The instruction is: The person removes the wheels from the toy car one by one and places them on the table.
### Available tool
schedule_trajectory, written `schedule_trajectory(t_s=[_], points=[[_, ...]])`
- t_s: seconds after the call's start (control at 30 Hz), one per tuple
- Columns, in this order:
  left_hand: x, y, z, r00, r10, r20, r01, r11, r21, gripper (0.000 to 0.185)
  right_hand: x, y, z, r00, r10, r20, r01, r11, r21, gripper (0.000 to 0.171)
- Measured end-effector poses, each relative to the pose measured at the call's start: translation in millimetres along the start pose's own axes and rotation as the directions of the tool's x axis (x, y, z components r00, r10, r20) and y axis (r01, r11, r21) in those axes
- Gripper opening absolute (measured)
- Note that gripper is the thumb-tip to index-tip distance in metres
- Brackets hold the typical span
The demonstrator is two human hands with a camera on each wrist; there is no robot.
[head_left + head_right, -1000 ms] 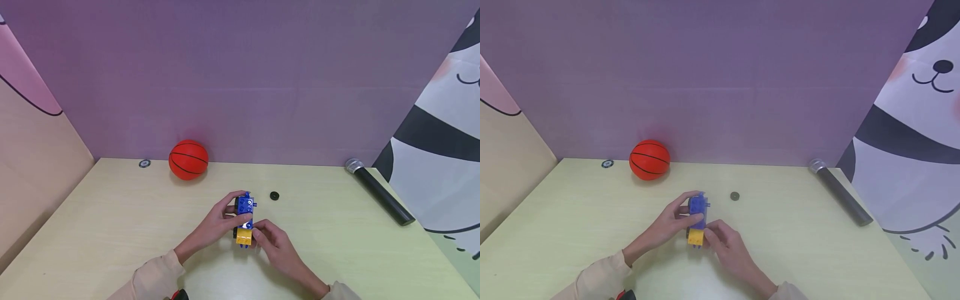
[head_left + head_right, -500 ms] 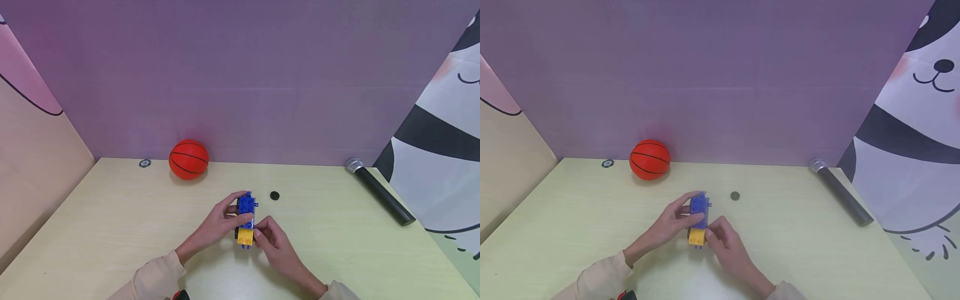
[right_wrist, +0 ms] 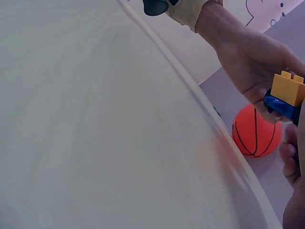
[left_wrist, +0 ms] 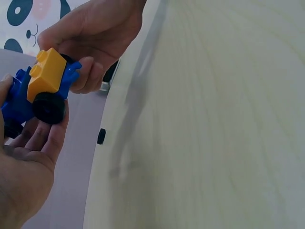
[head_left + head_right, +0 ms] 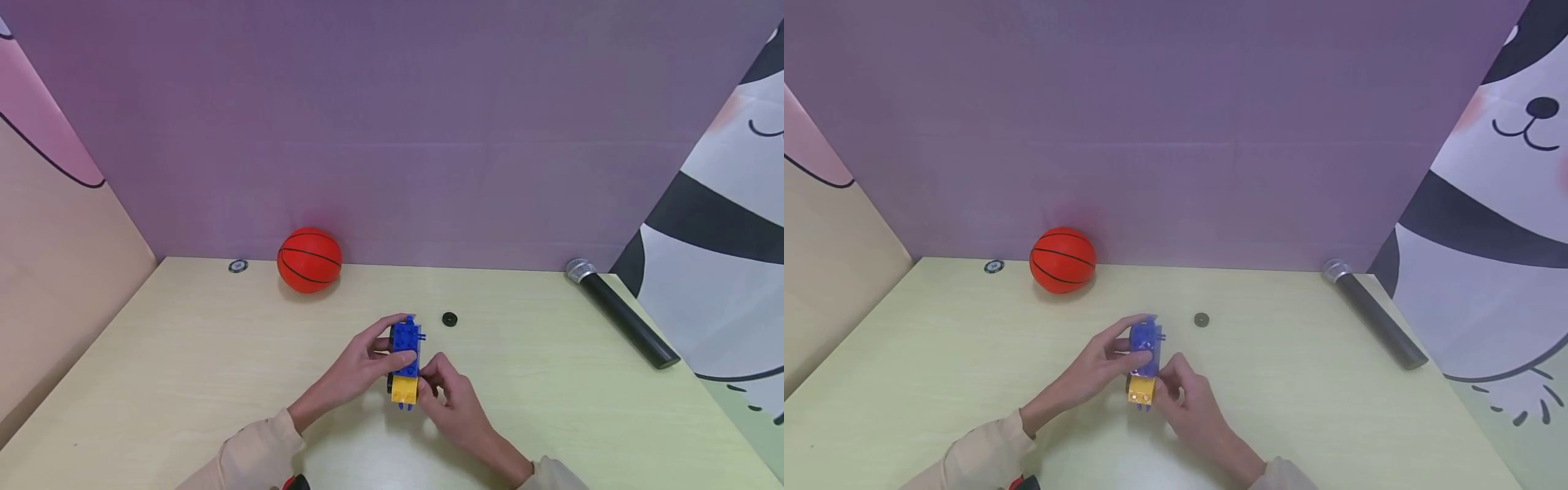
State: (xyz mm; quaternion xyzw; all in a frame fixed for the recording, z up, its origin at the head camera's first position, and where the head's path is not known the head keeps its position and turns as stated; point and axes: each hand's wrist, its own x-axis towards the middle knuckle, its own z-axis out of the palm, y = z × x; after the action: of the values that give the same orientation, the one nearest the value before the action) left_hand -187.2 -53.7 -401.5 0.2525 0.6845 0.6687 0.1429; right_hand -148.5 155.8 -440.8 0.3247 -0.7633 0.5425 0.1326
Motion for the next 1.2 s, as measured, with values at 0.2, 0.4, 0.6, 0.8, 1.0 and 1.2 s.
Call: schedule_trajectory(t_s=[0.2,0.4,0.6,0.8,1.0,1.2], points=[[1.2,2.2,-3.8,1.0,0.011,-0.029,-0.011,1.0,0.004,0.062,-0.9,-4.0,-1.0,0.998,0.056,0.022,-0.057,0.998,0.014,0.013],[0.9,4.2,-5.9,0.999,0.015,-0.029,-0.016,1.0,-0.025,0.062,-2.4,-4.2,-0.2,0.997,0.067,0.041,-0.07,0.995,0.078,0.016],[1.0,4.3,-4.8,0.999,0.029,-0.016,-0.03,0.999,-0.034,0.061,-2.9,-2.8,1.2,1.0,0.023,0.02,-0.024,0.997,0.079,0.016],[0.5,2.0,-2.4,0.999,0.053,-0.009,-0.053,0.998,-0.03,0.062,-0.9,1.9,2.7,0.993,-0.112,-0.029,0.112,0.994,-0.006,0.013],[0.6,2.1,-0.5,0.998,0.069,-0.004,-0.069,0.997,-0.017,0.061,3.2,8.2,2.6,0.973,-0.227,-0.05,0.222,0.971,-0.087,0.021],[1.5,2.0,-1.1,0.997,0.075,0.0,-0.075,0.997,-0.024,0.062,4.7,6.2,1.8,0.972,-0.229,-0.044,0.223,0.968,-0.112,0.023]])
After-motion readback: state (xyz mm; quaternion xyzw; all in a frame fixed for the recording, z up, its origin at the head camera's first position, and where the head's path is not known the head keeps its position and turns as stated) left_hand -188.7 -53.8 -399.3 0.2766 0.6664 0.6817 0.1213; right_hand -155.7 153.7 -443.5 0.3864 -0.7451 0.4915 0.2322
